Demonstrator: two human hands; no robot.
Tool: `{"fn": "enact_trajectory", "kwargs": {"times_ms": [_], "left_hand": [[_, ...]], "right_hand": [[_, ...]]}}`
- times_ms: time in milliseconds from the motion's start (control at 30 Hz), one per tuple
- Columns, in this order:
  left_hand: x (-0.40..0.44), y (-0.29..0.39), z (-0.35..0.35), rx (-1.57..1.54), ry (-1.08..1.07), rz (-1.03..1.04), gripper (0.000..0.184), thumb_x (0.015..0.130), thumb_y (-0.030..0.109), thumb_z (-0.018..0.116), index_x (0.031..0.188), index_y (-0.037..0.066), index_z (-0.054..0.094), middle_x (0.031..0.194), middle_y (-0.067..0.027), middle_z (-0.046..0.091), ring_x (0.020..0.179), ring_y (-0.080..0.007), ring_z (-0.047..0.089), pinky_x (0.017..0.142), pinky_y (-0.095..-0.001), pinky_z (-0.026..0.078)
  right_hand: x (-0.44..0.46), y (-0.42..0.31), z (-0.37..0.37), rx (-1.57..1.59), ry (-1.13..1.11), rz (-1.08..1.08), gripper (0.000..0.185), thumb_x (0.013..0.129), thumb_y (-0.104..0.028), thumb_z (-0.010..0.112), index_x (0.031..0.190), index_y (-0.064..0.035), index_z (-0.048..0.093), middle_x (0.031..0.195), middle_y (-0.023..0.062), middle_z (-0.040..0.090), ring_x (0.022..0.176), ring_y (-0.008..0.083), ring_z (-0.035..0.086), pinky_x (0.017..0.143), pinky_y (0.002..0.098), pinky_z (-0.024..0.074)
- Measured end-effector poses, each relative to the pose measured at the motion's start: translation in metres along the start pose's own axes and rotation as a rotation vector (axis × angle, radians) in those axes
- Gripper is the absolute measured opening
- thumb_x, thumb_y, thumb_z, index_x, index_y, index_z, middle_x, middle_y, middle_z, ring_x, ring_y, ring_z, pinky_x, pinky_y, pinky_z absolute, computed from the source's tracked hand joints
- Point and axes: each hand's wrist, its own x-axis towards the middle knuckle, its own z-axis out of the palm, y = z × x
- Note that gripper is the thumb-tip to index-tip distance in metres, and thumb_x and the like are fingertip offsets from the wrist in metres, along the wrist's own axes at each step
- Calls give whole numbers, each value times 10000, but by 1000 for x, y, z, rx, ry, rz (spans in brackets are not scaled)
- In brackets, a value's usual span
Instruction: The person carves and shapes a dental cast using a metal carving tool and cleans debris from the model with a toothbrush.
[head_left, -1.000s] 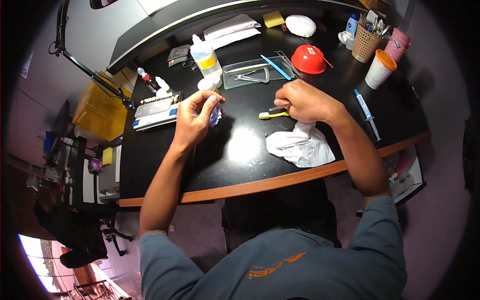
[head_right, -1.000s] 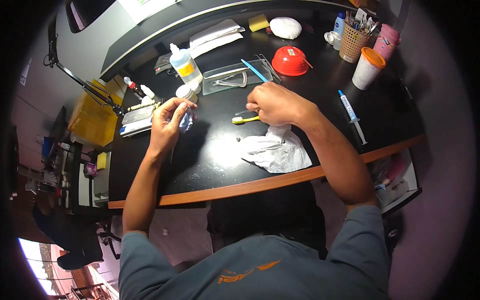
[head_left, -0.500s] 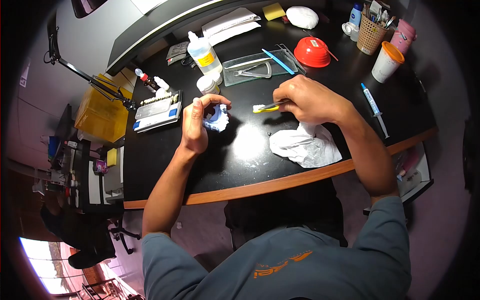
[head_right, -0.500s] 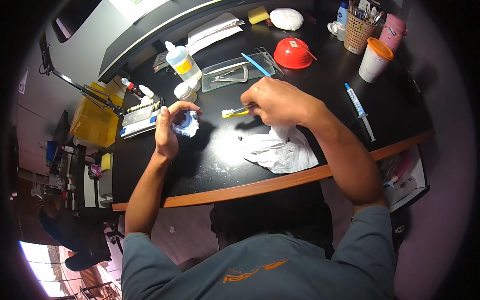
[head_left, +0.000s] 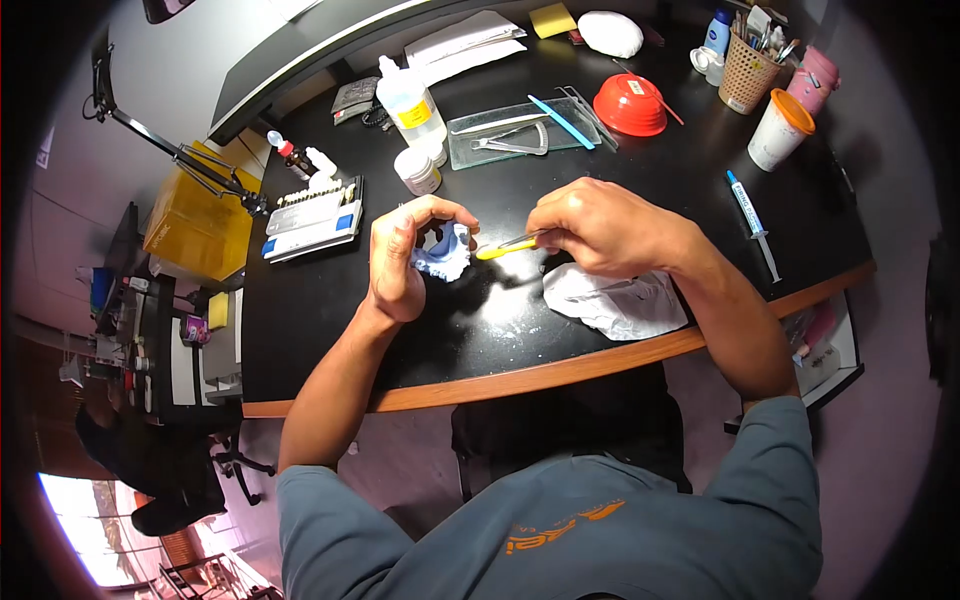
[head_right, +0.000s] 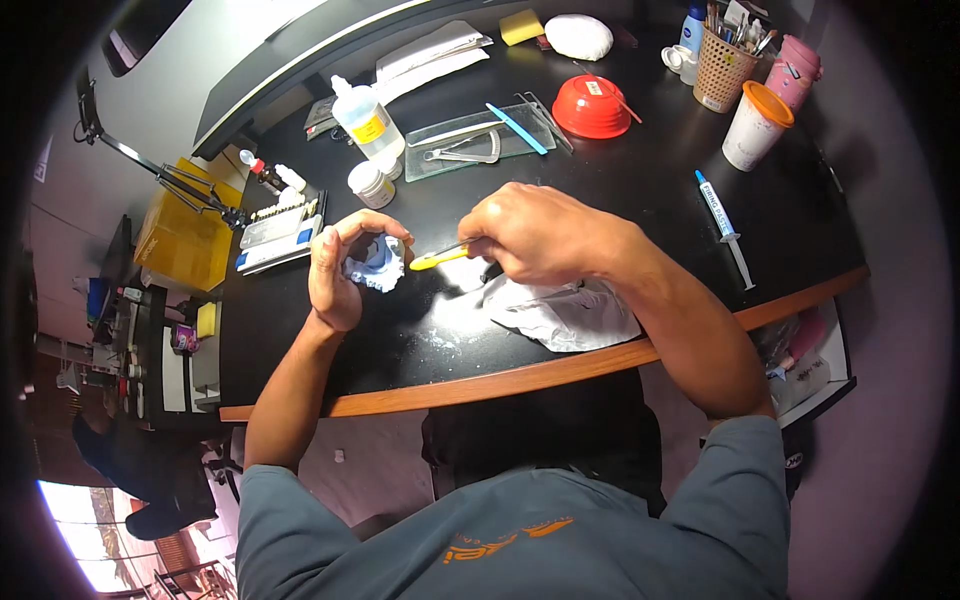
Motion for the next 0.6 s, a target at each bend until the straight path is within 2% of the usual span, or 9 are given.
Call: {"fn": "enact_trajectory", "kwargs": {"times_ms": [133, 200, 233, 333, 500, 600], "left_hand": [[1, -7, 1, 114, 76, 67, 767, 1089, 553, 279, 1059, -83, 706, 925, -136, 724, 773, -158, 633, 712, -279, 470], [2, -14, 1, 227, 83, 131, 754, 1090, 553, 281, 1063, -70, 706, 925, -121, 720, 760, -148, 606, 697, -283, 452], [-1, -10, 2, 239, 70, 80, 743, 1089, 553, 278, 1073, -59, 699, 910, -101, 712, 751, -138, 574, 692, -286, 431], [-2, -6, 8, 107, 92, -40, 749, 1094, 567, 279, 1081, -58, 692, 906, -93, 703, 763, -131, 588, 701, -273, 429], [0, -11, 5, -189, 140, -214, 786, 1136, 575, 188, 1107, -46, 669, 948, -144, 694, 849, -188, 682, 812, -312, 540], [2, -14, 1, -232, 107, -212, 771, 1122, 595, 175, 1132, -23, 636, 1015, -148, 677, 876, -217, 661, 825, -333, 517]], "right_hand": [[3, -9, -6, 76, -22, 87, 116, 934, -38, 630, 993, -4, 724, 952, 204, 742, 959, 421, 708, 833, 507, 549], [6, -15, 3, 45, 33, 29, 124, 926, -39, 627, 998, -6, 722, 968, 202, 743, 980, 419, 704, 843, 508, 547], [7, -16, 8, 30, 61, 1, 129, 922, -39, 626, 1001, -6, 721, 976, 201, 744, 990, 418, 703, 847, 509, 546], [8, -13, 16, -40, 50, 0, 137, 912, -42, 627, 1007, -10, 720, 989, 198, 742, 1007, 415, 698, 849, 508, 543], [4, -1, 7, -53, 80, -4, 118, 881, -8, 672, 995, 16, 688, 916, 157, 717, 923, 386, 676, 812, 473, 532], [5, 1, 9, -14, 127, -46, 112, 893, -8, 668, 1001, 22, 679, 913, 157, 704, 916, 373, 669, 803, 465, 527]]}}
